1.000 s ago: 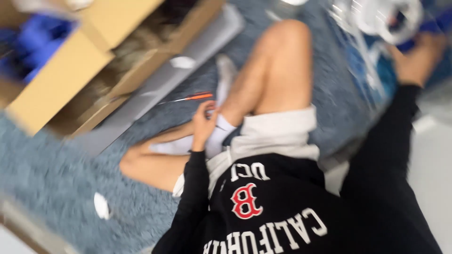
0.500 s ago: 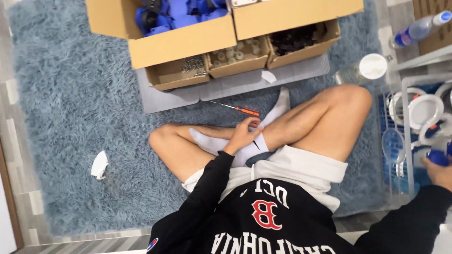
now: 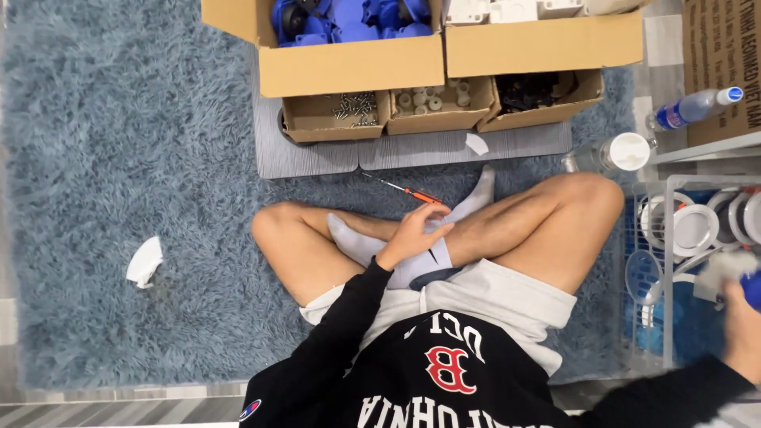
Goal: Assembling electrical switch components by prying and fitting parts together using a screwdriver.
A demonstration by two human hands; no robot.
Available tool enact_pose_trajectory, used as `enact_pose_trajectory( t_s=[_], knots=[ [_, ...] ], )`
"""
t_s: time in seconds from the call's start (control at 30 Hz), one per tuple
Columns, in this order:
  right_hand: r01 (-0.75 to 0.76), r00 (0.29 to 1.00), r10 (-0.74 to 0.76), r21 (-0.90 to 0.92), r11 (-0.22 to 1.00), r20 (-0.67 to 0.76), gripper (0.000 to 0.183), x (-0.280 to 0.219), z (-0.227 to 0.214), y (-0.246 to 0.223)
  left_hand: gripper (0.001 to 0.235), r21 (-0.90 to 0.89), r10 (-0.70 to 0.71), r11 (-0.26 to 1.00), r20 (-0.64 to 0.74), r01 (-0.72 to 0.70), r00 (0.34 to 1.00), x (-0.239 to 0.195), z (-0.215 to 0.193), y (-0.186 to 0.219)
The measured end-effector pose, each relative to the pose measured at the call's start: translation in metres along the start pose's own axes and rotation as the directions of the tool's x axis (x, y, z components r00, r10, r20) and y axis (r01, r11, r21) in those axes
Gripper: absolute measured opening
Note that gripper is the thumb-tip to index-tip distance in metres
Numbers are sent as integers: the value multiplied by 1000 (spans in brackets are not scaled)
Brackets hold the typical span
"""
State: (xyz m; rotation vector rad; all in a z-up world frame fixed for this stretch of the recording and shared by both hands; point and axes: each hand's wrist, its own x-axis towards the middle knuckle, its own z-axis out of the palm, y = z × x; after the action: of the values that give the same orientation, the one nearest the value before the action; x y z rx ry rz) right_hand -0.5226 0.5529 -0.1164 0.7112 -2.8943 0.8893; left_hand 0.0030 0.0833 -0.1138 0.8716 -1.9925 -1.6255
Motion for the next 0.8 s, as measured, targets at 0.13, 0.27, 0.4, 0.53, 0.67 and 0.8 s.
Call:
enact_pose_trajectory(
  t_s=[0.13, 0.27, 0.4, 0.53, 0.67, 0.8],
  knots=[
    [405, 911, -401, 400, 822, -98, 80, -15, 21, -262, 33, -48, 171, 983, -97, -177, 980, 6, -28, 65],
    [375, 855, -517, 638, 673, 43, 72, -32, 77, -399, 31, -17, 324, 942, -202, -335, 924, 15, -55, 118],
    [577, 610, -772, 567, 587, 179, 64, -44, 136, -484, 38, 63, 416, 907, -282, -416, 865, 28, -71, 137],
    [338, 545, -822, 855, 393, 162, 73, -62, 192, -516, 34, 104, 471, 880, -307, -463, 827, 32, -79, 132],
    [418, 498, -863, 849, 323, 83, 65, -65, 198, -541, 28, 168, 506, 862, -332, -478, 796, 36, -87, 129],
    [444, 500, -863, 834, 328, 73, 65, -67, 210, -543, 26, 214, 517, 856, -350, -471, 781, 42, -90, 121]
  ],
)
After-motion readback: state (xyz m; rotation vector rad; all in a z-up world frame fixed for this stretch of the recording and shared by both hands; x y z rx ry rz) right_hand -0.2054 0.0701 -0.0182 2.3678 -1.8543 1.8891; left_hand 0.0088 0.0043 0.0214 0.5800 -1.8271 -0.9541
